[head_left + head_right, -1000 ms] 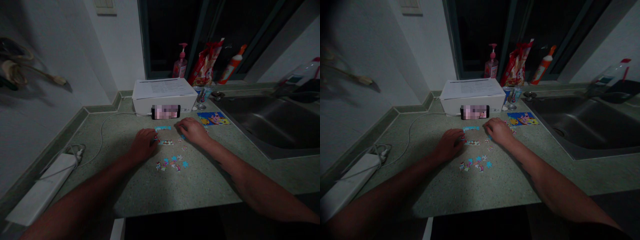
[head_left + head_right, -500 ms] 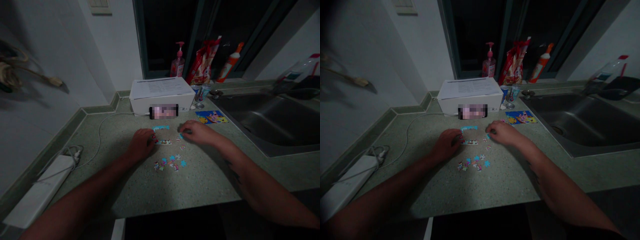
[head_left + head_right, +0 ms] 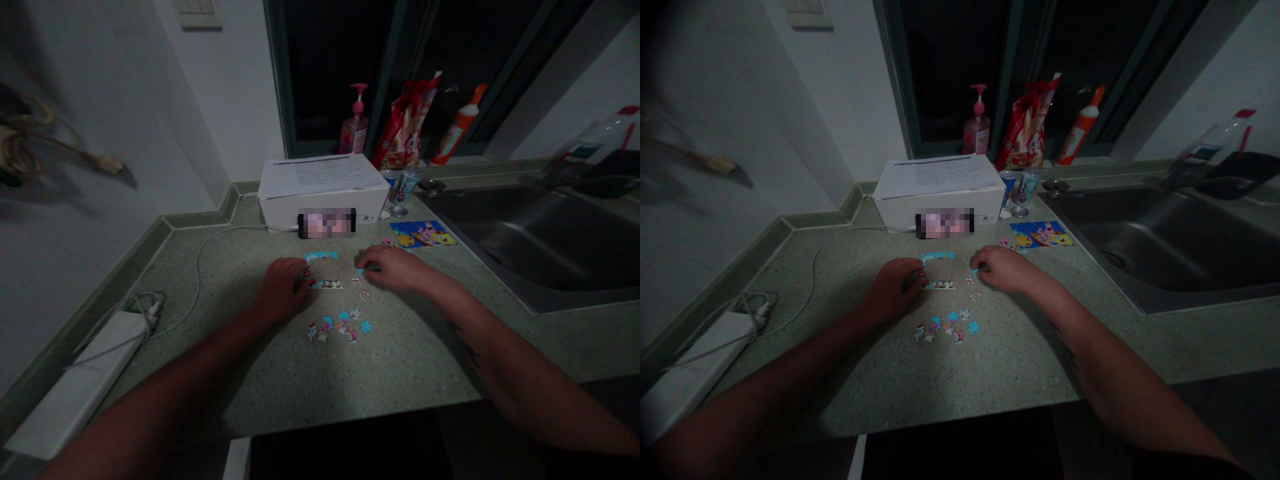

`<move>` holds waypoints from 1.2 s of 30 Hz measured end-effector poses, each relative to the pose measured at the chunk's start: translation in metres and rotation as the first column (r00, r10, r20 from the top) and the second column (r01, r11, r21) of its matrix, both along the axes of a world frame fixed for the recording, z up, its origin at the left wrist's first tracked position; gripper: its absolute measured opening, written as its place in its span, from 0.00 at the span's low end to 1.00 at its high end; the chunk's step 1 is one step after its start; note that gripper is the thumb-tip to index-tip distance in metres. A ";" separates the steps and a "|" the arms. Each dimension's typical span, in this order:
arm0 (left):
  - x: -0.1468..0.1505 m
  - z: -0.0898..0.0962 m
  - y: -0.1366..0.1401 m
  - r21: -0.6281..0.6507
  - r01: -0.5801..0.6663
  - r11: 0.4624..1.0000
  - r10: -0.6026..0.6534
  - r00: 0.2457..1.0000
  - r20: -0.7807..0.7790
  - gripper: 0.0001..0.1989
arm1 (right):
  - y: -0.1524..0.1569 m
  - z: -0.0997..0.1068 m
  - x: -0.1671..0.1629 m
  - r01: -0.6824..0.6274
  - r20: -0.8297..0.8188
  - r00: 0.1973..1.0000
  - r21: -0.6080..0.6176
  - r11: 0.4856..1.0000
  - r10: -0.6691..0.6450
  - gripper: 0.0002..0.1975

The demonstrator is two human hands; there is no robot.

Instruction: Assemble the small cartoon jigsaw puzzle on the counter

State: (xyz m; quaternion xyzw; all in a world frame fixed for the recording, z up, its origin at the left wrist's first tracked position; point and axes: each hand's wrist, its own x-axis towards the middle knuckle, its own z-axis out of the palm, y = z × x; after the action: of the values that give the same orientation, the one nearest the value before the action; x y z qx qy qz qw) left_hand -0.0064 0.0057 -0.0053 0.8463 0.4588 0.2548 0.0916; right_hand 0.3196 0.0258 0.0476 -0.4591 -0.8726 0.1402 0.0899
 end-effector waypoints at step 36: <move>0.001 0.001 -0.001 0.013 0.002 1.000 -0.002 1.000 -0.002 0.14 | -0.065 0.021 -0.030 -0.054 0.203 0.973 -0.259 0.964 0.109 0.11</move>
State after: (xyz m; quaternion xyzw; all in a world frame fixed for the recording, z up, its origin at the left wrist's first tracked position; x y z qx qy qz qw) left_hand -0.0052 0.0046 -0.0045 0.8477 0.4561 0.2569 0.0859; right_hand 0.2899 -0.0396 0.0686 -0.4428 -0.8705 0.2030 -0.0701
